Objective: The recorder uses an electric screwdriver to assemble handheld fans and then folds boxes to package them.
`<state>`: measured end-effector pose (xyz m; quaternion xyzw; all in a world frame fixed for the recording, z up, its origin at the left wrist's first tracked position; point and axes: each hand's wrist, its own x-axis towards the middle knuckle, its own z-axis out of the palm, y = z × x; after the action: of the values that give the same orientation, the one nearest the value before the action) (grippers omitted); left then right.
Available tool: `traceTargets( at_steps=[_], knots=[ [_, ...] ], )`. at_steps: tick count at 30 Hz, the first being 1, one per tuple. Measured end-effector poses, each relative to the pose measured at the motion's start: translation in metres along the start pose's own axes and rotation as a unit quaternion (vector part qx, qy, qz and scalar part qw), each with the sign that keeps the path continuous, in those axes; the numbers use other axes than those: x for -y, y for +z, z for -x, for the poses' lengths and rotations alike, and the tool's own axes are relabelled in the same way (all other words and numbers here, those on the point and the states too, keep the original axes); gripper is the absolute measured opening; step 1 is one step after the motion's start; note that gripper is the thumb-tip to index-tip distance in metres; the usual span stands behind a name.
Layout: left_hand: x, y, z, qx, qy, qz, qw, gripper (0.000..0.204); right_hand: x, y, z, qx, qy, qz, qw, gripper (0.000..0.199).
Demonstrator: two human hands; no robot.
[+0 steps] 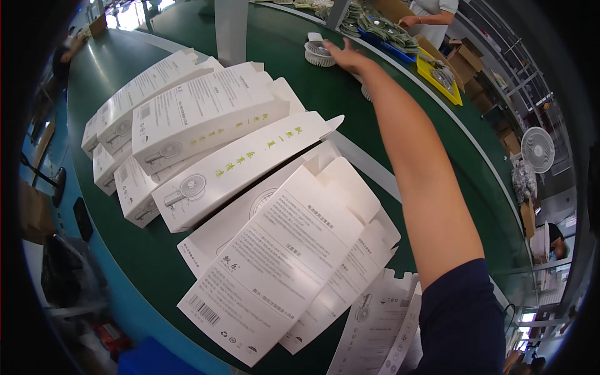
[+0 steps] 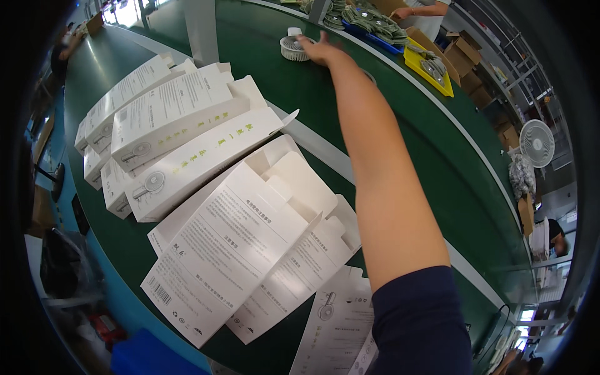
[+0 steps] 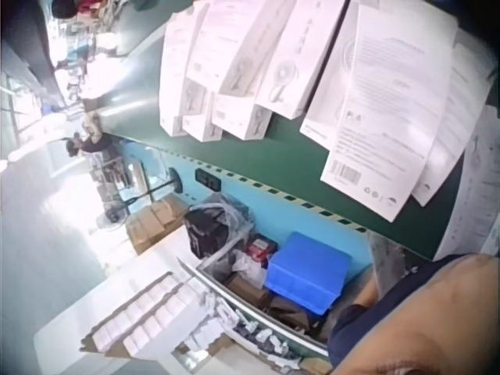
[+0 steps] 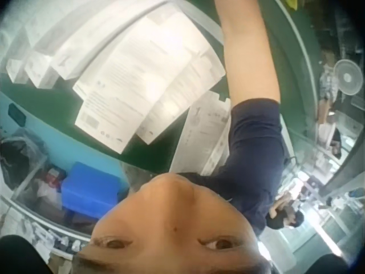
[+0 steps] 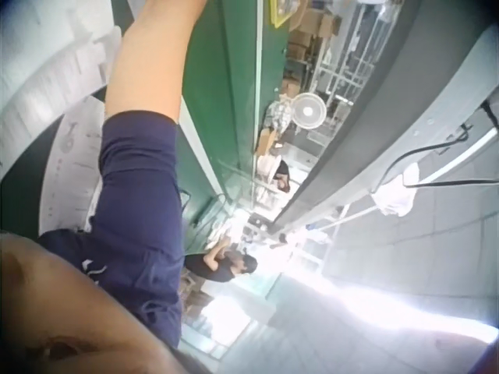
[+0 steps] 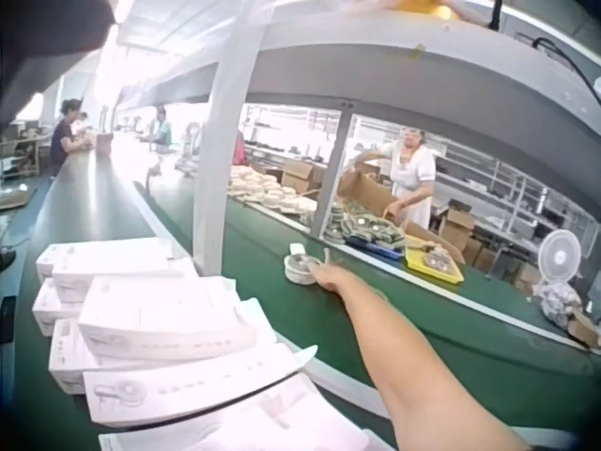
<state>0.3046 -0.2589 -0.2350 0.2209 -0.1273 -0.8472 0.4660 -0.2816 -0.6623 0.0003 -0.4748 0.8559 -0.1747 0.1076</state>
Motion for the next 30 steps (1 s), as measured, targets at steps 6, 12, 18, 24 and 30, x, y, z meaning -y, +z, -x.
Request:
traceTargets(
  at_steps=[6,12,18,24,30],
  knots=[
    [0.004,0.0,0.007,-0.032,0.02,-0.006,0.999,0.045,0.005,0.0,0.01,0.031,-0.098,0.08,0.991,0.108],
    [0.005,0.015,0.021,-0.053,0.052,-0.014,0.997,0.045,-0.073,-0.025,0.033,0.101,-0.274,0.042,0.956,0.072],
    [0.018,0.028,0.033,-0.098,0.083,-0.033,0.991,0.045,-0.015,-0.024,0.064,-0.101,-0.241,-0.037,0.964,0.111],
    [0.006,0.034,0.022,-0.129,0.099,-0.064,0.985,0.045,0.033,-0.008,0.052,0.009,-0.051,0.126,0.991,0.091],
    [0.019,0.038,0.017,-0.161,0.093,-0.062,0.981,0.044,-0.003,-0.029,0.138,-0.029,-0.246,0.137,0.959,0.062]
  ],
)
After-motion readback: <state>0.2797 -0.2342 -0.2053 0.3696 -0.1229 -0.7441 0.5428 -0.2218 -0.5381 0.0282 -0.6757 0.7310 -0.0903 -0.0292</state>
